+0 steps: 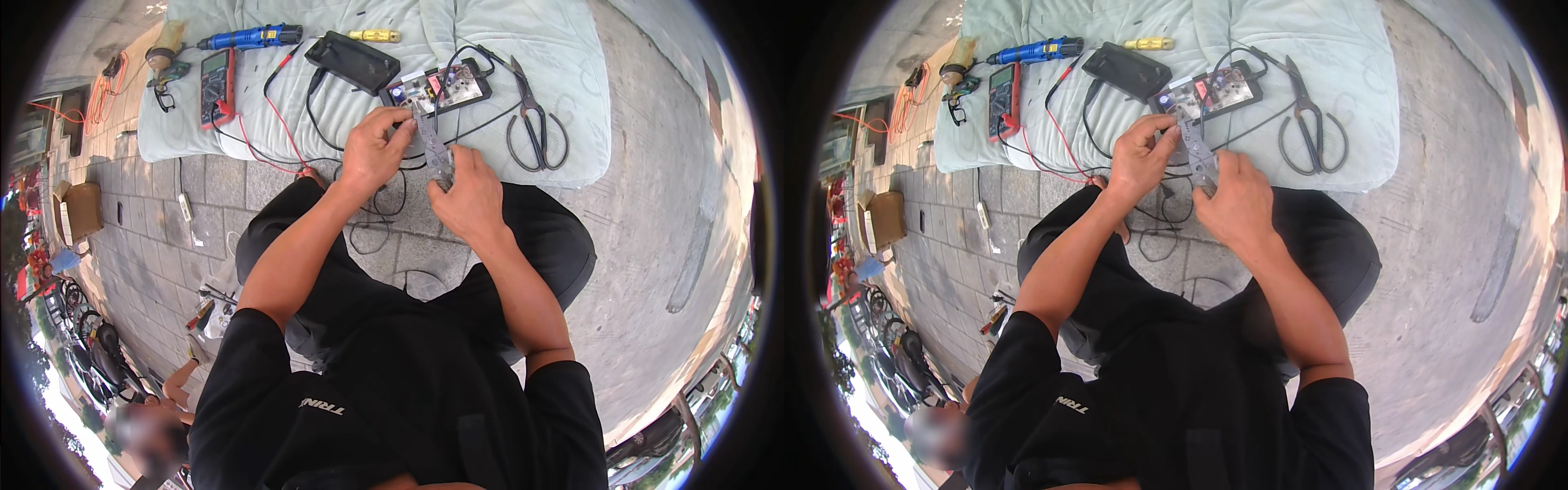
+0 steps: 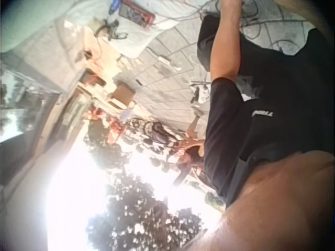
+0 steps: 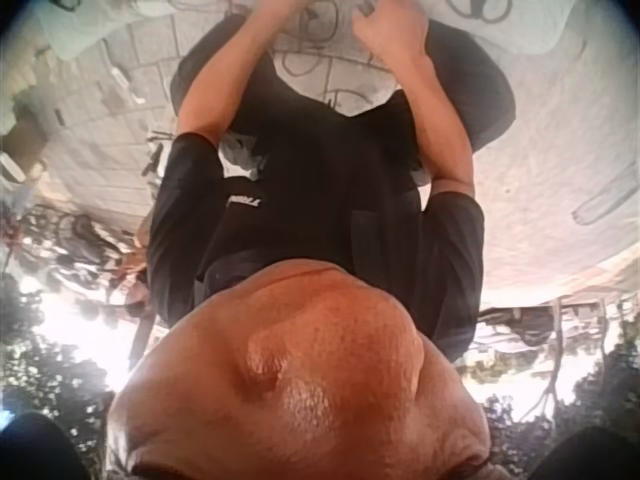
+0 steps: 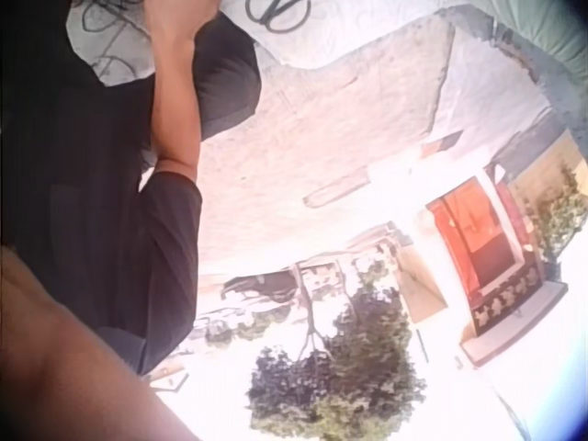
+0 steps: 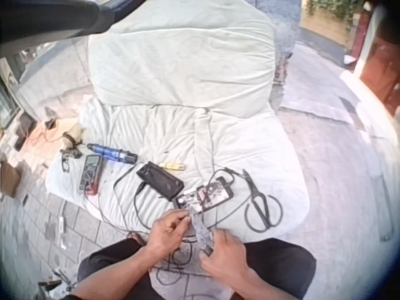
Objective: The person sits on a sidewalk and repairs a small electronic device by stripping wires, twisting connections, and wrapping them with electrical tape. They use pliers, scissors, and tape while handling wires and a circuit board.
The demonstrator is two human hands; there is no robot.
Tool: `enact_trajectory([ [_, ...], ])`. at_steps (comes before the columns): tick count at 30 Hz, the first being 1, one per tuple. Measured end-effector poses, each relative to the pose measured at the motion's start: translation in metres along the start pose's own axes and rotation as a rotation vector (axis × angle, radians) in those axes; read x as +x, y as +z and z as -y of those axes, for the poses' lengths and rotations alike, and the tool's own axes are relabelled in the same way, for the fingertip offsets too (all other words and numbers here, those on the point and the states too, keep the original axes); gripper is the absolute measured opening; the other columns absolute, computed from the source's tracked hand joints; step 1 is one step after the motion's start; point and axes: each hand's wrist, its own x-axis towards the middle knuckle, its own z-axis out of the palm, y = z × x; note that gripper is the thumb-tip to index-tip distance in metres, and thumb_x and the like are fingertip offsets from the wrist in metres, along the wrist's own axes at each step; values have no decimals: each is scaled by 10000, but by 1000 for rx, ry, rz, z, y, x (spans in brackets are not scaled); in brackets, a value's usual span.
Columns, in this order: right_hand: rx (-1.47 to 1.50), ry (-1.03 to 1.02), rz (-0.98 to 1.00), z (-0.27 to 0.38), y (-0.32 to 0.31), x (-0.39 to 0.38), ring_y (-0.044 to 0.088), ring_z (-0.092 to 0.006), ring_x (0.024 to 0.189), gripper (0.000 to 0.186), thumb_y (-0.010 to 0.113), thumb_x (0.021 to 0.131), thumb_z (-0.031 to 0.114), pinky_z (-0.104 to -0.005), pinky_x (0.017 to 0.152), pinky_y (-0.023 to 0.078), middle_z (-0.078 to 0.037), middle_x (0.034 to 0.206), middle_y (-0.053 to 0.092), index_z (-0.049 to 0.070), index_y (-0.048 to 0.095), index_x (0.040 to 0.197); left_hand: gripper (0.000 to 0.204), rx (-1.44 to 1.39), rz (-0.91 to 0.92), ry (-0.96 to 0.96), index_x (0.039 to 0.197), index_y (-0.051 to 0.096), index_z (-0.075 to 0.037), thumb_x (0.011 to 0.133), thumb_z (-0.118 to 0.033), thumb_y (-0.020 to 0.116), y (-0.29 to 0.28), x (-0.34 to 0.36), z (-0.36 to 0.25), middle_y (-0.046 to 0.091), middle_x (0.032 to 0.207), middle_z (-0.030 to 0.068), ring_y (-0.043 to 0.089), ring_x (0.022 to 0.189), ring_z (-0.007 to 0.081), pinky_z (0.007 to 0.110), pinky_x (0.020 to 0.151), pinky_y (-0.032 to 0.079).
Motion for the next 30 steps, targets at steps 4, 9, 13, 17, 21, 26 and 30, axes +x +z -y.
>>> enact_trajectory([
  [4,19,-2,22,0,-1,1,651,-459,975,515,771,782,201,-536,858,528,-230,1098,653,-11,599,1220,164,-27,-16,30,1100,747,-14,952,-84,749,2,-1,6,726,1053,59,513,658,93,258,617,465],
  [9,39,12,33,-1,1,1,652,-461,977,506,760,788,215,-543,851,530,-227,1096,655,-3,605,1216,162,13,-33,51,1091,742,1,947,-72,747,2,0,9,730,1045,69,507,641,100,266,614,469],
  [13,33,24,31,0,2,1,654,-454,984,515,761,786,235,-558,838,529,-216,1097,656,12,609,1224,153,38,-41,18,1067,737,6,942,-83,730,3,0,3,741,1047,115,641,685,199,322,648,517],
  [17,11,37,33,2,3,1,656,-445,1001,519,755,789,252,-577,829,522,-205,1104,656,19,610,1229,145,32,-60,8,1054,733,11,939,-76,725,4,-1,3,742,1046,115,631,672,194,322,640,513],
  [21,1,34,60,2,4,3,655,-445,1007,514,739,800,263,-583,827,519,-203,1113,656,19,608,1233,140,22,-71,16,1053,730,11,940,-71,722,5,-2,5,742,1048,117,615,653,185,319,630,507],
  [26,19,41,92,1,3,5,663,-447,1001,513,732,805,267,-580,829,520,-207,1116,662,13,604,1232,136,-22,-77,-5,1059,729,10,942,-60,723,7,-3,7,737,1039,108,595,650,168,310,628,499],
  [30,32,30,82,-1,3,5,673,-452,979,503,734,804,257,-579,824,524,-216,1098,667,5,602,1220,132,-39,-83,25,1064,733,7,946,-53,726,8,-2,13,730,1018,99,589,676,160,304,641,498],
])
